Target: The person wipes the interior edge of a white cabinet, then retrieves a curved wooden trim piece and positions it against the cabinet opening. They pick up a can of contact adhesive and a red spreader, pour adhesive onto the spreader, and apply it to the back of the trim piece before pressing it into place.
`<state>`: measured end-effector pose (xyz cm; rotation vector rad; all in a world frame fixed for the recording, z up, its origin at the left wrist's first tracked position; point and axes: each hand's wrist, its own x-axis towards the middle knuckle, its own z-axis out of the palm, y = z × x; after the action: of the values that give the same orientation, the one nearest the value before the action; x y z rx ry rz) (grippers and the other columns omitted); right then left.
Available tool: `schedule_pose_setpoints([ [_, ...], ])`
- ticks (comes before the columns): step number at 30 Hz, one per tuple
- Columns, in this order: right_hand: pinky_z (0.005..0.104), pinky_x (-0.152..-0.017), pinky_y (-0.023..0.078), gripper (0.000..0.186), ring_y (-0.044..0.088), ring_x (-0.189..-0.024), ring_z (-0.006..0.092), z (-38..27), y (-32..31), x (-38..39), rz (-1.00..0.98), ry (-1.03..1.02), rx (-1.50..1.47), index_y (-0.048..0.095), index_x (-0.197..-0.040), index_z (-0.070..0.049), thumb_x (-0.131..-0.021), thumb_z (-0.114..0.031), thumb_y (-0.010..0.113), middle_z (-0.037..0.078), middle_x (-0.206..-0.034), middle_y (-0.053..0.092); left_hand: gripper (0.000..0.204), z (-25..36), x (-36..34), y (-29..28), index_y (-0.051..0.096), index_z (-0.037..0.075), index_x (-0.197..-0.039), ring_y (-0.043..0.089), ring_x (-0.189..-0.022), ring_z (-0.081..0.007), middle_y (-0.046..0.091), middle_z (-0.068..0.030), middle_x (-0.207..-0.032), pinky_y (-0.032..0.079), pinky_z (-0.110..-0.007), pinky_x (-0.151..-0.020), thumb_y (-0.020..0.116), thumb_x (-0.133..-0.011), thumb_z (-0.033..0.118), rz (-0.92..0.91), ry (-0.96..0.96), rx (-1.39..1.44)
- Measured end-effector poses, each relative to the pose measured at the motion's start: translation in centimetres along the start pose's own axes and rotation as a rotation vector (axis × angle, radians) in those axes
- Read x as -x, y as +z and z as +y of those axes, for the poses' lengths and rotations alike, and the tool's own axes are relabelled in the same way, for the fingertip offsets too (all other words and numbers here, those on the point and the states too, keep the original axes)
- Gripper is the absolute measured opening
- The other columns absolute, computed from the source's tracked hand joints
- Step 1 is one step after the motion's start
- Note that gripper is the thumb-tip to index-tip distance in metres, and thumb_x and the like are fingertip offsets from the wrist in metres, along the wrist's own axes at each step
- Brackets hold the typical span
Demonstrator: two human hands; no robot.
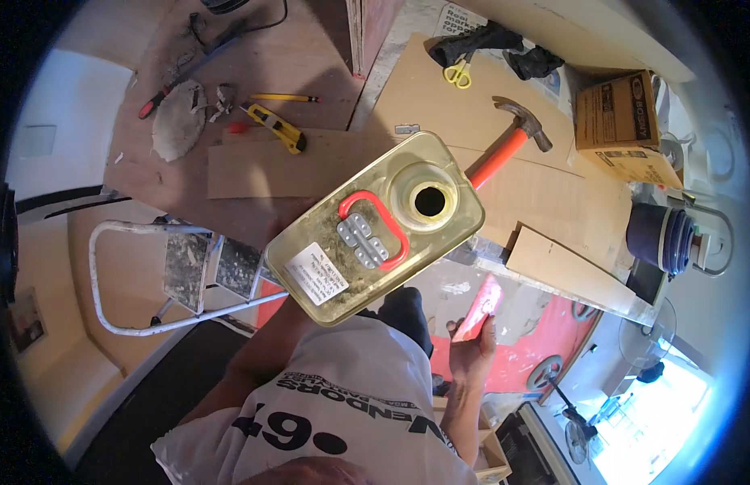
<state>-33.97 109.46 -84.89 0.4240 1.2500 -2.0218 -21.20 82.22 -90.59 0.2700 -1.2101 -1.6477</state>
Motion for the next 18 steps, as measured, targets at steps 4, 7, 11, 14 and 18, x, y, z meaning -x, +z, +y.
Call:
schedule_pose_setpoints([
  [4,0.0399,-0.083,0.054,0.025,0.068,-0.086,0.0205,-0.2,-0.1,0.8,-0.154,-0.1,0.122,0.067,-0.116,-0.01,-0.097,-0.025,0.068,0.006,-0.101,0.072,0.06,0.5,0.9,2.0,0.043,-0.004,-0.142,0.061,-0.12,-0.028,0.057,-0.0218,-0.135,0.053,-0.042,-0.1,0.051,-0.104,0.042,0.348,-0.334,0.654],
  [7,0.0398,-0.082,0.055,0.023,0.068,-0.087,0.0199,-0.8,1.0,0.4,-0.237,-0.135,0.2,0.067,-0.116,-0.01,-0.096,-0.02,0.069,0.005,-0.104,0.073,0.062,-0.2,1.3,2.2,0.048,0.006,-0.142,0.054,-0.127,-0.0355,0.053,-0.0215,-0.139,0.048,-0.044,-0.106,0.068,-0.094,0.039,0.341,-0.04,0.431],
  [11,0.0402,-0.08,0.057,0.02,0.068,-0.089,0.0183,-0.2,1.2,-1.0,-0.145,-0.133,0.189,0.067,-0.116,-0.011,-0.097,-0.017,0.067,0.004,-0.107,0.073,0.064,6.8,-4.1,6.1,0.06,0.013,-0.131,0.048,-0.129,-0.0445,0.053,-0.02,-0.138,0.042,-0.051,-0.109,0.087,-0.077,0.034,0.146,0.54,-0.837],
  [14,0.0402,-0.079,0.058,0.019,0.069,-0.089,0.0182,0.2,0.9,-1.5,-0.091,-0.116,0.176,0.067,-0.116,-0.011,-0.098,-0.017,0.066,0.004,-0.107,0.073,0.049,11.0,-5.0,4.8,0.069,0.016,-0.116,0.045,-0.131,-0.0414,0.058,-0.0135,-0.132,0.039,-0.057,-0.107,0.088,-0.074,0.031,-0.247,0.412,-1.116],
  [18,0.0399,-0.08,0.058,0.019,0.069,-0.091,0.0181,0.2,0.7,-1.7,-0.099,-0.121,0.174,0.067,-0.116,-0.011,-0.098,-0.017,0.066,0.003,-0.108,0.073,0.039,10.4,-4.3,4.5,0.072,0.02,-0.108,0.044,-0.134,-0.0334,0.063,-0.0006,-0.123,0.037,-0.061,-0.105,0.088,-0.073,0.029,-0.321,0.512,-1.127],
])
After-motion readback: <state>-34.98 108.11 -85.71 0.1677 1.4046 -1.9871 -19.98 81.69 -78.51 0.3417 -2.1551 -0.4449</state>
